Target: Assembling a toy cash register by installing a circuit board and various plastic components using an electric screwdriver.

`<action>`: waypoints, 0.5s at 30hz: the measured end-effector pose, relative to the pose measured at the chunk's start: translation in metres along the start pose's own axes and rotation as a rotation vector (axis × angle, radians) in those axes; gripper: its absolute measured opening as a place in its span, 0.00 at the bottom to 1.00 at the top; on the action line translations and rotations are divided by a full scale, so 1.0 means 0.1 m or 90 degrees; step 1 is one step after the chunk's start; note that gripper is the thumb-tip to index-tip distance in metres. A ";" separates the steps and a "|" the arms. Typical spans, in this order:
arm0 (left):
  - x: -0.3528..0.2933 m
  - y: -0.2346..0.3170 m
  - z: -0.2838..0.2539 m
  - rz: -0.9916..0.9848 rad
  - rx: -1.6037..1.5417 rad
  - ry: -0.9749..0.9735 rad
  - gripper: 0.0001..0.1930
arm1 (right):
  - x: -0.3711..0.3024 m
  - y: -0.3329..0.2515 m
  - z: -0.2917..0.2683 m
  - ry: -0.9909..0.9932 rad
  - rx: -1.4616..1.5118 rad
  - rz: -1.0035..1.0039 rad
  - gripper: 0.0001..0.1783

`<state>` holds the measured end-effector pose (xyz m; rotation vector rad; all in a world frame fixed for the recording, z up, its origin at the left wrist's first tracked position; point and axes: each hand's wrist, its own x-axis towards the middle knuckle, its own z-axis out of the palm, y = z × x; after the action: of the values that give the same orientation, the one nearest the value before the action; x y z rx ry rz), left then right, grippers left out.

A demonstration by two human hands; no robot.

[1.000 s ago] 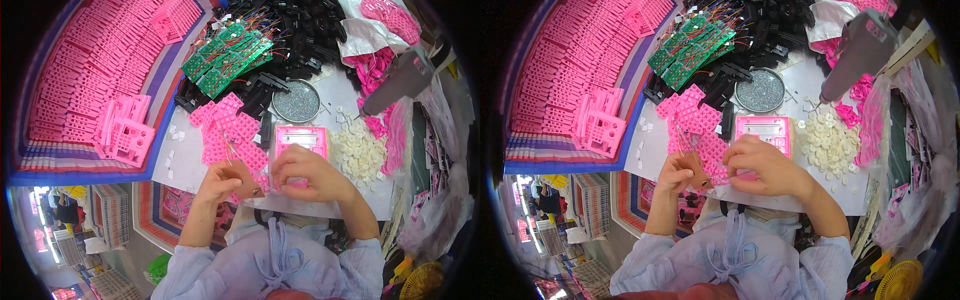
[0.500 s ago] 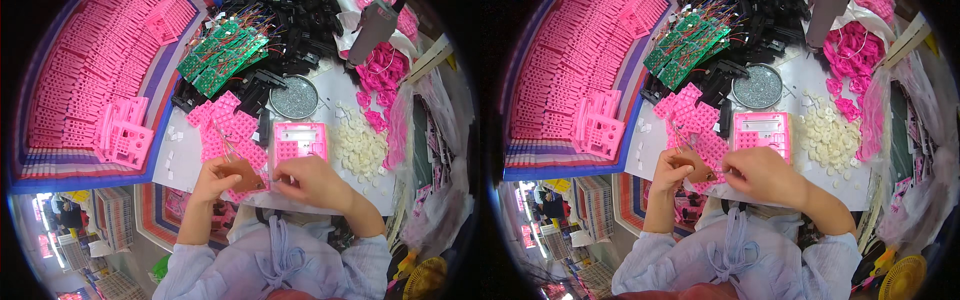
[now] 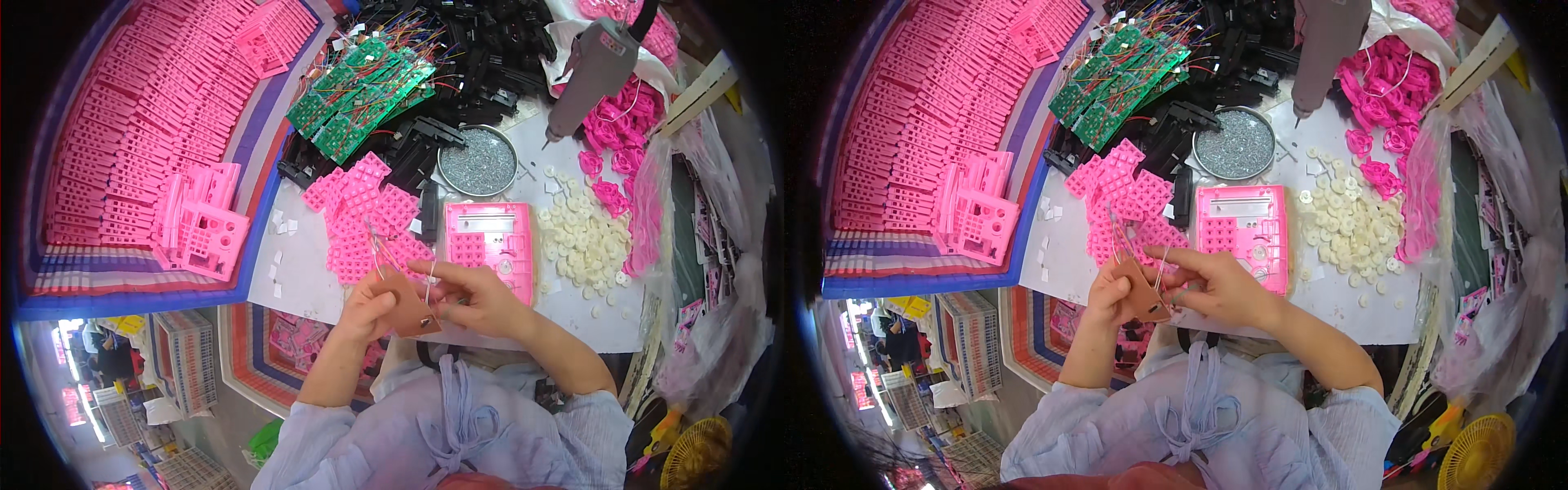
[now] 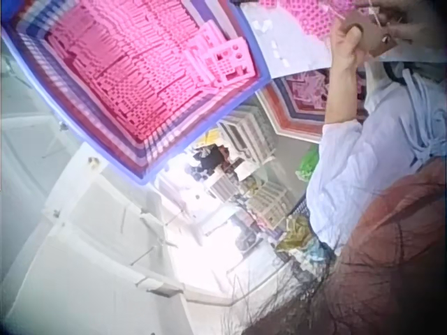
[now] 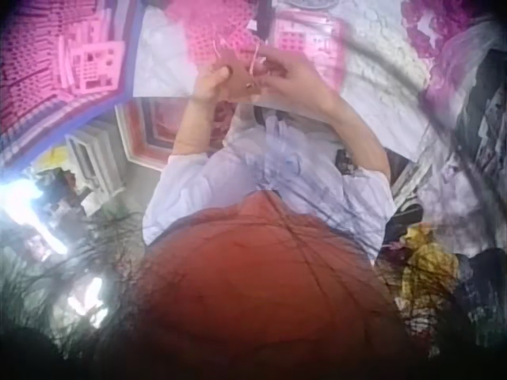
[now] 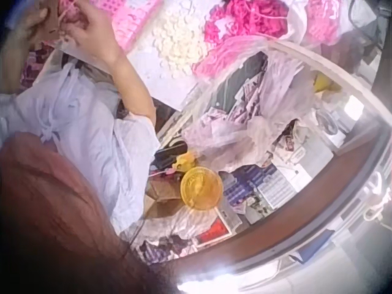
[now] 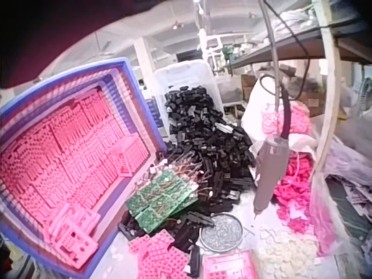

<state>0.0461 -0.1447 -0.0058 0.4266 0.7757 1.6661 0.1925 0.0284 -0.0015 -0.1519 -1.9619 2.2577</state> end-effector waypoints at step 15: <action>0.08 0.03 0.25 -0.073 0.299 0.025 0.15 | -0.36 -0.12 -0.07 0.103 0.266 0.196 0.09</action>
<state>0.0579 -0.1311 0.0128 0.6622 1.2034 1.3824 0.2301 0.0308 0.0088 -0.5990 -1.4294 2.6898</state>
